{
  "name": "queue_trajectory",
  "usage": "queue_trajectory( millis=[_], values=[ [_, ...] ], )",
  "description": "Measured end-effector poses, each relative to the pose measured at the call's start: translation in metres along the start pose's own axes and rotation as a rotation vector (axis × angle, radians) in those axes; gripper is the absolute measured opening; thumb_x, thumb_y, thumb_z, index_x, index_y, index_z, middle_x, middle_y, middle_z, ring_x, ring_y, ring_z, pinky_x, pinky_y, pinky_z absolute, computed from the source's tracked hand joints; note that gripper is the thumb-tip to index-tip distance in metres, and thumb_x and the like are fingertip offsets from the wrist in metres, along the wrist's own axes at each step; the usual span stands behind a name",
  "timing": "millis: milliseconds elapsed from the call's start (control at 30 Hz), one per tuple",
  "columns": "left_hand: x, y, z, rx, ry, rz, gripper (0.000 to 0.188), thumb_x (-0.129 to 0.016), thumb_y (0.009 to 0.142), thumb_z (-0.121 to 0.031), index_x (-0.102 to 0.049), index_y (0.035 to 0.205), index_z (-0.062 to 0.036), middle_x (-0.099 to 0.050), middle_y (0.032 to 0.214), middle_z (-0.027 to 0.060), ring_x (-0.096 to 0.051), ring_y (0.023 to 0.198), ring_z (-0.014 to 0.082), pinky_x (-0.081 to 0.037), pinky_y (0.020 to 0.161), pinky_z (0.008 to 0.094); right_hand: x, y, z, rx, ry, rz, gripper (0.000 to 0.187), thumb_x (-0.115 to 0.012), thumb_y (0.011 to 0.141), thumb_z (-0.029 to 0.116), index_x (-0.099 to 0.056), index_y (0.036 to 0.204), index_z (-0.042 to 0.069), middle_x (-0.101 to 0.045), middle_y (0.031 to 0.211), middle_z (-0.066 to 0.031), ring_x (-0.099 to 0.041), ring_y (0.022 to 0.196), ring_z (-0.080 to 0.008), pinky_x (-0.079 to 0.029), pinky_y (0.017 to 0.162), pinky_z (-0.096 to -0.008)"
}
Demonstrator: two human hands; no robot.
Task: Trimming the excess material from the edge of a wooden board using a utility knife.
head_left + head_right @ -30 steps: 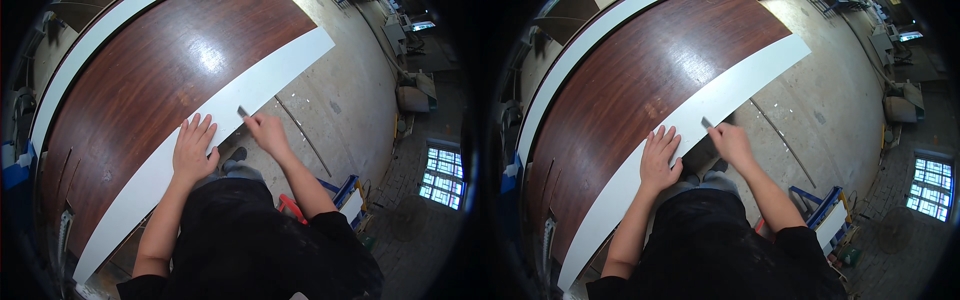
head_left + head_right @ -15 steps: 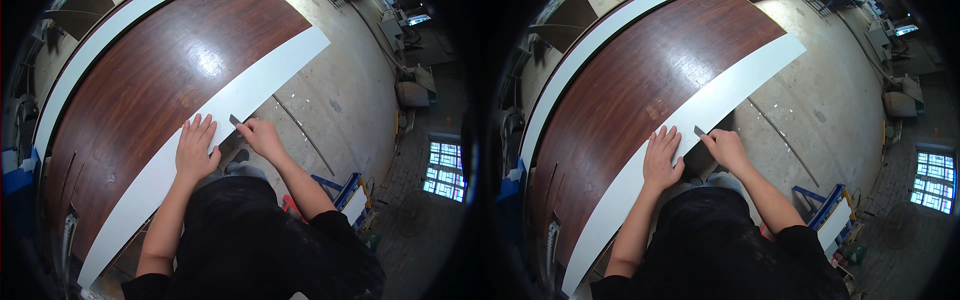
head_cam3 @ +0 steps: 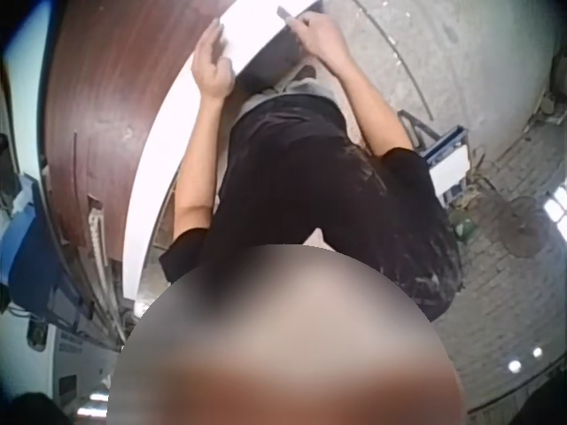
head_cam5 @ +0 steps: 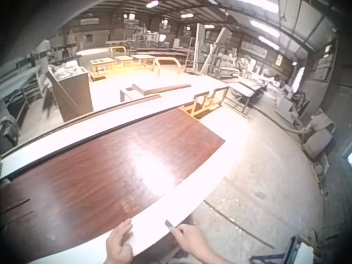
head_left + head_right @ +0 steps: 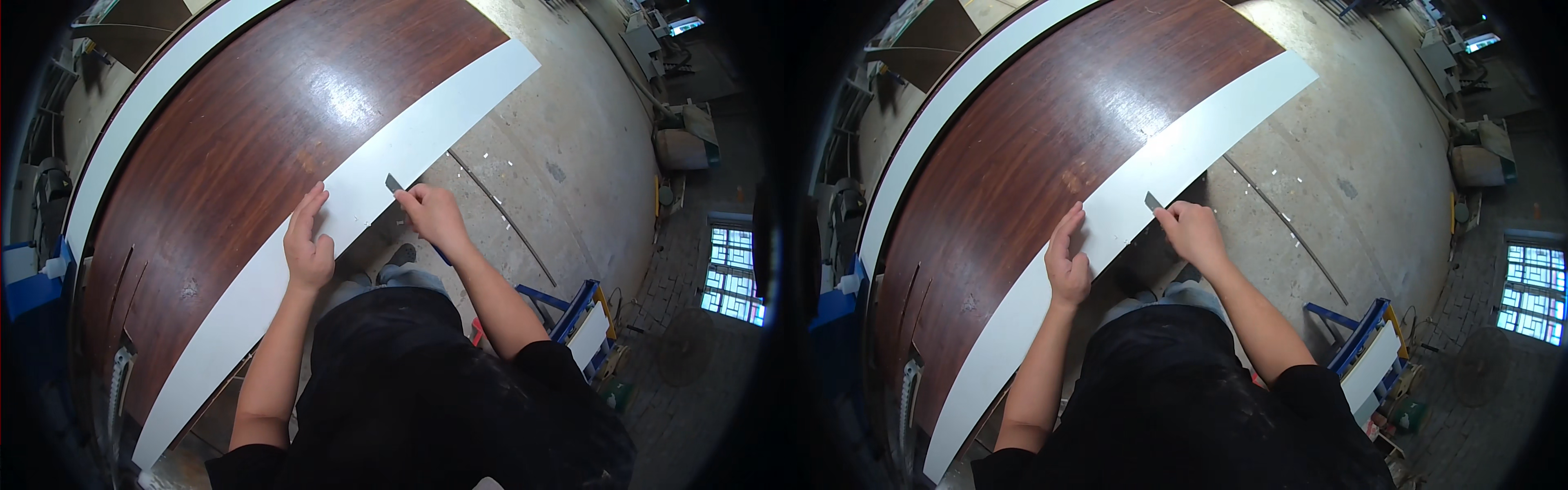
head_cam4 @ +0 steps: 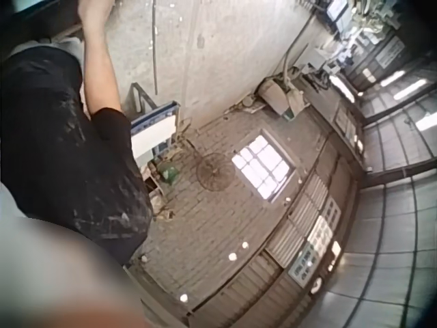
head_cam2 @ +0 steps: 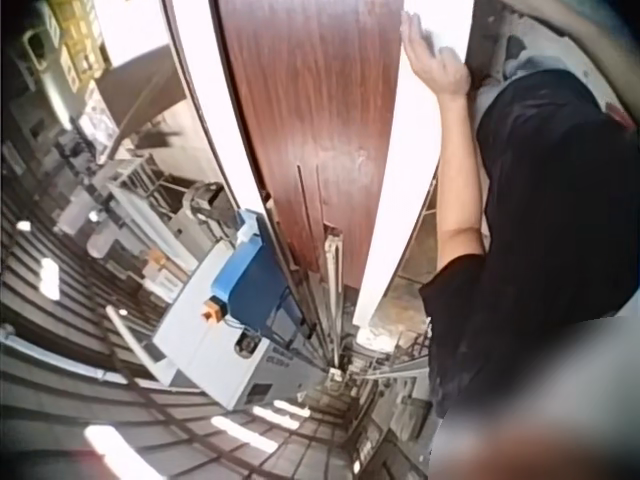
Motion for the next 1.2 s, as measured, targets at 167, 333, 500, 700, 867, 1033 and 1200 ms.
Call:
queue_trajectory(
  millis=[167,333,500,700,867,1033,1200],
  values=[
    [-0.001,0.002,0.018,0.081,-0.438,-0.065,0.066,-0.036,0.068,0.007,-0.053,0.132,0.0069,-0.049,0.145,0.0239,-0.044,0.139,0.0326,-0.031,0.118,0.0416,-0.068,-0.05,0.01,0.378,-0.107,0.182,0.035,-0.068,0.092,0.032,-0.068,0.081,-0.001,-0.065,0.074,-0.0226,-0.065,0.066,-0.0401,-0.051,0.063,-0.0444],
    [0.006,0.006,0.014,0.142,-0.349,0.038,0.061,-0.046,0.083,0.002,-0.043,0.144,0.0047,-0.042,0.152,0.0212,-0.039,0.143,0.0311,-0.027,0.121,0.043,-0.016,-0.055,-0.006,-0.023,0.325,0.273,0.03,-0.064,0.098,0.028,-0.065,0.083,0.002,-0.062,0.063,-0.0018,-0.058,0.053,-0.008,-0.047,0.048,-0.0246],
    [-0.042,-0.007,-0.022,-0.27,0.833,0.458,0.079,-0.069,0.085,-0.031,-0.036,0.15,0.001,-0.033,0.157,0.0202,-0.03,0.146,0.0374,-0.021,0.121,0.0517,0.062,-0.047,-0.089,-0.134,0.427,-0.076,0.031,-0.063,0.098,0.031,-0.063,0.087,0.003,-0.063,0.065,-0.005,-0.057,0.051,-0.0108,-0.047,0.045,-0.0266],
    [-0.104,0.011,-0.041,-0.345,0.774,0.529,0.086,-0.072,0.082,-0.031,-0.033,0.15,0.0033,-0.031,0.157,0.0224,-0.03,0.146,0.038,-0.023,0.121,0.0482,0.099,-0.077,-0.248,-0.453,0.38,-0.248,0.034,-0.064,0.096,0.034,-0.062,0.083,0.003,-0.058,0.061,-0.0045,-0.056,0.048,-0.0135,-0.046,0.044,-0.0303],
    [-0.163,0.058,-0.05,-0.384,0.767,0.563,0.088,-0.072,0.082,-0.032,-0.03,0.152,0.0025,-0.029,0.159,0.0221,-0.028,0.148,0.0365,-0.022,0.121,0.047,0.093,-0.102,-0.396,-0.726,0.63,-0.289,0.044,-0.054,0.101,0.039,-0.054,0.073,0.005,-0.053,0.054,-0.0068,-0.049,0.038,-0.0196,-0.041,0.037,-0.035],
    [-0.255,0.124,-0.067,-0.428,0.738,0.568,0.09,-0.073,0.08,-0.032,-0.03,0.152,0.0027,-0.031,0.158,0.0225,-0.029,0.147,0.0368,-0.023,0.121,0.0475,0.096,-0.13,-0.519,-0.968,0.737,-0.271,0.04,-0.045,0.101,0.039,-0.052,0.079,0.007,-0.053,0.054,-0.0095,-0.051,0.039,-0.0248,-0.043,0.038,-0.0388],
    [-0.343,0.184,-0.078,-0.468,0.84,0.557,0.089,-0.073,0.081,-0.031,-0.03,0.152,0.0016,-0.032,0.157,0.0222,-0.03,0.147,0.0367,-0.023,0.121,0.047,0.162,-0.102,-0.542,-1.037,0.792,-0.249,0.039,-0.044,0.102,0.035,-0.054,0.082,0.003,-0.054,0.056,-0.011,-0.054,0.04,-0.0253,-0.045,0.037,-0.0398]
  ],
)
Point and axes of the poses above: each hand's wrist, its own y-axis towards the middle knuckle, its own x-axis out of the back of the hand, z = x × y, the point moved 2 cm from there along y, towards the middle knuckle
